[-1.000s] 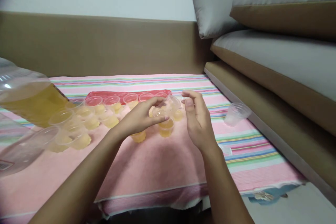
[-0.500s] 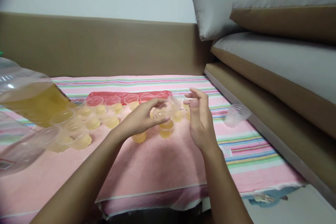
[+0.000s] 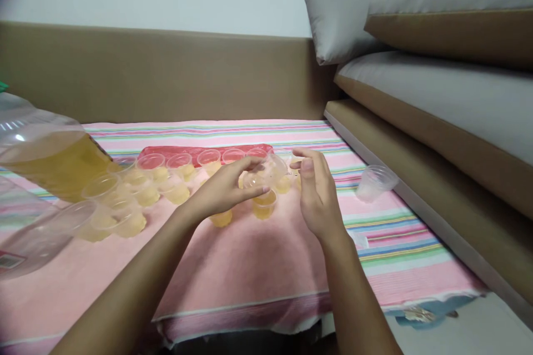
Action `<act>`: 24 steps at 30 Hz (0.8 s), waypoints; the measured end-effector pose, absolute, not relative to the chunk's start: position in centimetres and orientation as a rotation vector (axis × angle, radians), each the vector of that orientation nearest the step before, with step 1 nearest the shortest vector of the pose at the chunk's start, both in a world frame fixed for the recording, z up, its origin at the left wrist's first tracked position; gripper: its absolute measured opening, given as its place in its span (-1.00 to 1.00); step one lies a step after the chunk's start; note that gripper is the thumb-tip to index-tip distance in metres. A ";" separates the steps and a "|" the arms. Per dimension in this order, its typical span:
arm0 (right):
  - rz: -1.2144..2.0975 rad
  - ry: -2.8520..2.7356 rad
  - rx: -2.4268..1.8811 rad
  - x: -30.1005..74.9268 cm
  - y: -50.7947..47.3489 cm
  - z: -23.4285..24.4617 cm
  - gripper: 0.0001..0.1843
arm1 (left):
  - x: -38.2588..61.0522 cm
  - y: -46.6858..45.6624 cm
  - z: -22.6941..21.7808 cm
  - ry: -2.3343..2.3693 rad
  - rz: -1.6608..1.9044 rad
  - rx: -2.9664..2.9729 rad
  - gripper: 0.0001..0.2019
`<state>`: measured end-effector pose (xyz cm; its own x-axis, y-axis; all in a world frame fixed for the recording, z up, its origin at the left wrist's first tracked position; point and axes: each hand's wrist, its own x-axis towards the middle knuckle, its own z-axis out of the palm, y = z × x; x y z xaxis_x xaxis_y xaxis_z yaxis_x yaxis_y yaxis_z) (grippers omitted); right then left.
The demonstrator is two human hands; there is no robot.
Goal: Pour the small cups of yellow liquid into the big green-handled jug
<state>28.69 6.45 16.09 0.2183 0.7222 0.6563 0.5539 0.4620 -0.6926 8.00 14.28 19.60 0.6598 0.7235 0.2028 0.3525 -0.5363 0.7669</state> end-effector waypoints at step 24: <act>0.269 -1.459 -1.204 28.7 6.3 15.9 -0.39 | 7.8 14.4 19.5 0.790 0.656 2.246 -0.42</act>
<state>28.69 6.30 15.90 0.1961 0.7742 0.6018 0.5086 0.4444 -0.7374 7.80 14.43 19.54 0.6918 0.6840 0.2315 0.3532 -0.6000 0.7178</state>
